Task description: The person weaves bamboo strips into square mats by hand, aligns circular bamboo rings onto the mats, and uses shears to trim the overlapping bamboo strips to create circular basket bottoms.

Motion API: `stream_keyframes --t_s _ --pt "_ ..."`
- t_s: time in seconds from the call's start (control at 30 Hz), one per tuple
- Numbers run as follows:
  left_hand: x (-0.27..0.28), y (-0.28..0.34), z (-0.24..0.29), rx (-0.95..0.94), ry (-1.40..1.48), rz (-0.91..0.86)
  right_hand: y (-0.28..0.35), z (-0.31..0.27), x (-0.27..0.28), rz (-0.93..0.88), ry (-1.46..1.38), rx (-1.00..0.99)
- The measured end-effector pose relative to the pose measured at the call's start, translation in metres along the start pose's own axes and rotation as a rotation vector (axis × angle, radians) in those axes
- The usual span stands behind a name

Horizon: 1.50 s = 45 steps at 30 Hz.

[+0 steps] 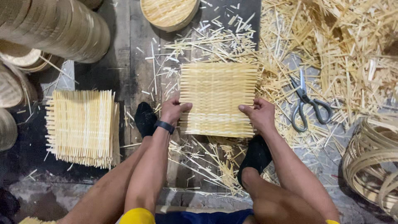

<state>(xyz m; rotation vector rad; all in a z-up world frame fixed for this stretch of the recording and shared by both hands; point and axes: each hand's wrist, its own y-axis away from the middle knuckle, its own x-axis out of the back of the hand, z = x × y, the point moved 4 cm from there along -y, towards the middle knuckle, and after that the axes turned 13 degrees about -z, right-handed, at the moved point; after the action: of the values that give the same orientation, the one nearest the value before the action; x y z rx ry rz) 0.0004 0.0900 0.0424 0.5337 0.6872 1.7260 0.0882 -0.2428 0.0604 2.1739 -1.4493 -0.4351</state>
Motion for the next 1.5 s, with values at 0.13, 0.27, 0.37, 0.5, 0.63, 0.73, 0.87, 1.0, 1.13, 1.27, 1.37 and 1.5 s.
stream_keyframes --t_s 0.13,0.27,0.37,0.5,0.63,0.73,0.87,1.0,1.13,1.27,1.37,1.5 --pt "0.007 -0.007 -0.014 0.057 -0.003 -0.013 -0.011 0.012 -0.001 0.024 0.046 0.034" --pt "0.014 -0.004 -0.017 0.059 0.008 -0.026 -0.014 0.017 0.004 0.090 0.167 0.096" --pt "0.010 -0.004 -0.015 -0.034 0.080 -0.009 0.002 0.011 0.030 0.135 0.116 0.073" --pt "0.024 0.000 -0.012 0.061 -0.151 0.192 0.081 -0.036 0.148 0.458 0.310 0.503" --pt "0.041 0.009 0.003 -0.127 -0.015 0.262 0.229 -0.041 0.285 1.032 0.925 0.243" --pt "0.047 0.021 0.017 -0.212 0.124 0.249 0.303 -0.011 0.323 0.933 0.889 -0.199" --pt "0.039 0.034 0.035 -0.211 0.123 0.250 0.348 0.041 0.316 0.796 0.714 -0.221" --pt "0.018 0.043 0.050 -0.265 0.136 0.212 0.360 0.082 0.302 0.933 0.856 -0.007" --pt "0.007 0.056 0.057 -0.291 0.185 0.132 0.354 0.099 0.307 0.868 0.908 -0.171" --pt "0.010 0.070 0.060 -0.330 0.235 0.086 0.363 0.076 0.333 0.952 0.702 -0.089" --pt "0.009 0.076 0.068 -0.338 0.232 0.108 0.374 0.058 0.358 0.989 0.717 -0.191" --pt "-0.005 0.085 0.080 -0.372 0.242 0.066 0.374 0.037 0.378 0.901 0.864 -0.297"
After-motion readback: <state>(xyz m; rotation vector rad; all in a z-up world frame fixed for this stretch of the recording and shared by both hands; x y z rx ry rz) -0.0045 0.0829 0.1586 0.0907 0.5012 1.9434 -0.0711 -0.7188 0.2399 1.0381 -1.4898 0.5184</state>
